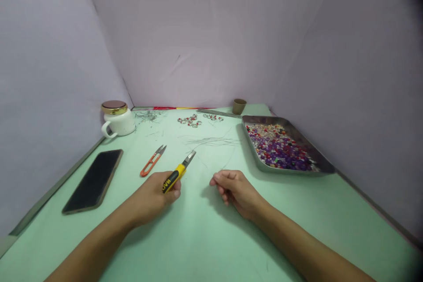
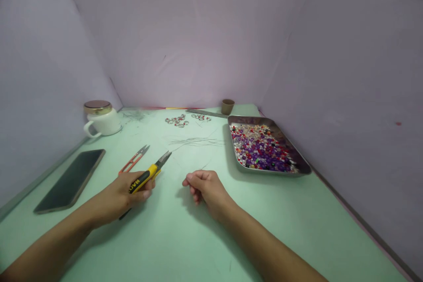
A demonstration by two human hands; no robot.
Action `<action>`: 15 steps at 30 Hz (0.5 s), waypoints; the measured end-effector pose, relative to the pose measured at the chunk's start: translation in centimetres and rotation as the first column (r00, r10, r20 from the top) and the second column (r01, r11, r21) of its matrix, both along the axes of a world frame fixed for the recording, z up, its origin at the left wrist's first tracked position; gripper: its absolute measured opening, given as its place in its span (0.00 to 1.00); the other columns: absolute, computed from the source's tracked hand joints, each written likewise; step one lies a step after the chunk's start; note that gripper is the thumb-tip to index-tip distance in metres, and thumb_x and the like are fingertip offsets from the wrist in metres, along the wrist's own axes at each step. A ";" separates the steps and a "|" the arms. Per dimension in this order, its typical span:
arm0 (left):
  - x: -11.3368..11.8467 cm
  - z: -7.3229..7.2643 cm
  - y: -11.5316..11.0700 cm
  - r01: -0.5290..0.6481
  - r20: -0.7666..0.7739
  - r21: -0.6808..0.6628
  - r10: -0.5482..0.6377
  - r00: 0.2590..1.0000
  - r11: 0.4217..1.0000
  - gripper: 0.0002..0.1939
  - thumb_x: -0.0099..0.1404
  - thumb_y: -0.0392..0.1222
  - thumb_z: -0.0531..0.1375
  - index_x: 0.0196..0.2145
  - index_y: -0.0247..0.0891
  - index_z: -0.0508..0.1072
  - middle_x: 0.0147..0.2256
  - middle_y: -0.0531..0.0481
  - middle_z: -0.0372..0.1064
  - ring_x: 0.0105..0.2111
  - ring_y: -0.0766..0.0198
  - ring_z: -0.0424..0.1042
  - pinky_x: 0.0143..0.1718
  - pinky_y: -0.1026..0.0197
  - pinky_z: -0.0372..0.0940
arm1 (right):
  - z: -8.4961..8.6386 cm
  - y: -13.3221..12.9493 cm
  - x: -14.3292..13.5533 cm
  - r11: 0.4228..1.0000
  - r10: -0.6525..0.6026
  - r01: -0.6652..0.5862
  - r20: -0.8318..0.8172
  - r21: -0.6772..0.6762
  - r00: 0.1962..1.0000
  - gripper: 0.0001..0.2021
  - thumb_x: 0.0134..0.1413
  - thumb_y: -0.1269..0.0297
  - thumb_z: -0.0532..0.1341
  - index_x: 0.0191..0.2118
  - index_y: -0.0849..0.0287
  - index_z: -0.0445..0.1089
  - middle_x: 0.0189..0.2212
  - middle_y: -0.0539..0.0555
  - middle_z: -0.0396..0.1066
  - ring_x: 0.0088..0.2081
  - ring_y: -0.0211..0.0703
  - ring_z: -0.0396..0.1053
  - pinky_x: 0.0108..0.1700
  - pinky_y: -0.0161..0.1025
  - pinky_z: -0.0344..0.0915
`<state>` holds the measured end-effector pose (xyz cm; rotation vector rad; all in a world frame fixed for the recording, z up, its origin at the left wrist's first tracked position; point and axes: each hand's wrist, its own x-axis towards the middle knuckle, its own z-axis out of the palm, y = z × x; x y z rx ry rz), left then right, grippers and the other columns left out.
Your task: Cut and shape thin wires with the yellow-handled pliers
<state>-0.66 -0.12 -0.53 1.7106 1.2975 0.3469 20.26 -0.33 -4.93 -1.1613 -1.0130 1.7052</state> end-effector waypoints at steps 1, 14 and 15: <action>0.0 0.0 0.0 0.002 0.009 -0.010 -0.002 1.000 1.000 0.04 0.52 0.38 0.51 0.24 0.38 0.58 0.21 0.58 0.51 0.22 0.70 0.51 0.23 0.67 0.49 | 0.0 0.0 0.0 1.000 -0.005 0.004 0.037 0.021 0.999 0.12 0.42 0.59 0.61 0.22 0.65 0.68 0.11 0.44 0.57 0.11 0.27 0.52 0.13 0.27 0.51; 0.2 0.0 0.5 -0.069 0.024 -0.039 0.070 0.997 0.997 0.02 0.46 0.34 0.50 0.22 0.36 0.59 0.19 0.57 0.53 0.22 0.70 0.53 0.23 0.66 0.50 | -1.9 0.6 -0.9 0.985 -0.050 -0.002 0.292 0.175 0.955 0.19 0.38 0.48 0.56 0.19 0.63 0.64 0.08 0.45 0.53 0.10 0.29 0.48 0.14 0.29 0.42; 0.0 -0.1 0.7 -0.078 0.021 -0.051 0.079 0.997 0.996 0.02 0.46 0.33 0.51 0.23 0.36 0.60 0.20 0.57 0.54 0.23 0.69 0.55 0.24 0.66 0.51 | -2.3 0.8 -0.9 0.977 -0.079 0.014 0.303 0.211 0.950 0.19 0.39 0.48 0.56 0.19 0.63 0.65 0.08 0.45 0.53 0.12 0.30 0.49 0.15 0.30 0.44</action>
